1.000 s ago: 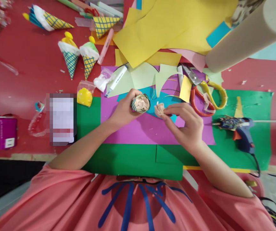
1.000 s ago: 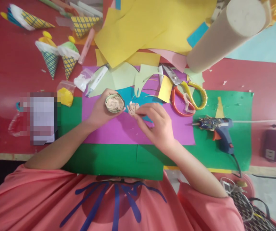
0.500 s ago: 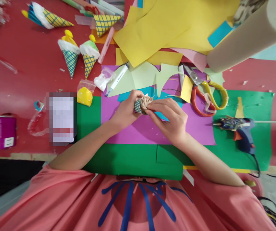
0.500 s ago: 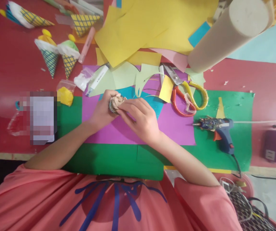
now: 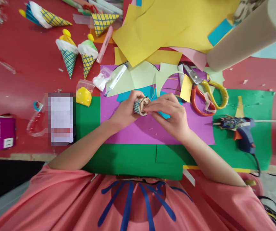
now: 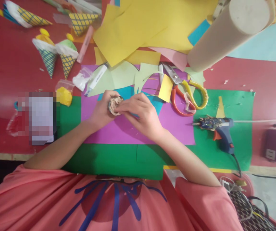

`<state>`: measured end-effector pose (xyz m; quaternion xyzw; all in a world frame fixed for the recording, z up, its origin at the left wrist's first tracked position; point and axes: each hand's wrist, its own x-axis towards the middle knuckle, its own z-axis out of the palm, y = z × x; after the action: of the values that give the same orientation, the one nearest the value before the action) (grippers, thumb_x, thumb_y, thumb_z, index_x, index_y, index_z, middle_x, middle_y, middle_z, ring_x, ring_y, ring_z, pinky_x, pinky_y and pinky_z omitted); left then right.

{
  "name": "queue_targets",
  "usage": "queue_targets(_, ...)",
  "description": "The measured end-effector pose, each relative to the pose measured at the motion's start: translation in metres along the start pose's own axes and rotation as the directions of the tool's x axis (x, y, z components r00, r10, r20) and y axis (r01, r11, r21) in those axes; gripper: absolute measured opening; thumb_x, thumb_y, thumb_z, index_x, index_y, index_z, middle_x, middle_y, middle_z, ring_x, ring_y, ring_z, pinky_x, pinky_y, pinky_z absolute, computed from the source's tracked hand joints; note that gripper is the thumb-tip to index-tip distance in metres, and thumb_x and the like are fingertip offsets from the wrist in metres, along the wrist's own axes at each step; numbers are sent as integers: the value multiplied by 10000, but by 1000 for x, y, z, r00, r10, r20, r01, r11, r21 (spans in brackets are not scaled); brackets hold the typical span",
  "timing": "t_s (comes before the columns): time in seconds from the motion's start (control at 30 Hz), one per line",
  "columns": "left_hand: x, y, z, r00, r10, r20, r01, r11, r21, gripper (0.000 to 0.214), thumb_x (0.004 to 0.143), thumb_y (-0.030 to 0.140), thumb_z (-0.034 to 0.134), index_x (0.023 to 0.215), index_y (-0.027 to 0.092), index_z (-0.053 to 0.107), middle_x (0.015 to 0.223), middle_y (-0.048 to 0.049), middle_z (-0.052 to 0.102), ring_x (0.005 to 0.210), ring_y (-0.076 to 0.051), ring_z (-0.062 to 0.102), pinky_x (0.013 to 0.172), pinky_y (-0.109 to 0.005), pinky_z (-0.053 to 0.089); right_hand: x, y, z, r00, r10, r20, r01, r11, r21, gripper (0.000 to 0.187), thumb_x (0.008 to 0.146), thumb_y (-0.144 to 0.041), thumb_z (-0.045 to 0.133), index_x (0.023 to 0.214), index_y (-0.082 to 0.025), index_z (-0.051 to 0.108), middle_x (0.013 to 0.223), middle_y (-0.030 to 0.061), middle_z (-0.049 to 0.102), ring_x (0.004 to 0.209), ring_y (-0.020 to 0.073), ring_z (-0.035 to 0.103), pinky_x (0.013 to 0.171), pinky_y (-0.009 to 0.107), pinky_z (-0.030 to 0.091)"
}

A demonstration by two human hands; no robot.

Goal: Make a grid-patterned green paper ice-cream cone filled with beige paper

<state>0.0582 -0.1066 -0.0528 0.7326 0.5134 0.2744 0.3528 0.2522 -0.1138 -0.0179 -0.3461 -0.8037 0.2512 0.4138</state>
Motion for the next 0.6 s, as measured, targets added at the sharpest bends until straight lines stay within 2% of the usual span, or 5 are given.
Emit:
queue_targets(0.13,0,-1,-1,1000,-23,13,22,1000,17,423,738,301,684,1067,256,422,916,33,622,753,-135,615,604,-213,420,-1,2,6,1000,-21,-22,18,993,-113,184,946,-257,516,1062,-242,659,970,36,723,896,178,643,802,374,472)
queue_targets(0.27,0,-1,-3,1000,-1,14,1,1000,18,426,739,295,689,1074,252,430,917,31,628,752,-137,619,599,-210,422,-4,6,10,997,-81,-19,77,982,-170,230,948,-222,510,1136,-253,638,1005,47,717,902,178,632,789,368,475)
queue_targets(0.37,0,0,-3,1000,22,5,-22,999,43,382,756,288,667,1072,251,455,908,36,635,748,-134,620,599,-208,427,-6,9,12,991,-130,-30,122,975,-183,204,939,-202,528,1096,-245,651,991,43,717,899,178,616,792,365,481)
queue_targets(0.47,0,3,-3,1000,16,17,-18,994,104,245,786,288,623,998,238,510,829,43,636,708,-129,610,588,-215,420,-7,10,15,984,-173,-33,163,965,-208,156,930,-188,544,1029,-215,661,968,49,719,885,182,591,775,355,474)
queue_targets(0.6,-1,5,-2,1000,1,25,-6,982,188,133,777,275,596,888,223,546,752,36,637,661,-133,593,565,-237,399,-9,9,22,988,-157,0,152,959,-240,156,948,-212,518,973,-212,672,953,53,710,899,186,569,752,347,451)
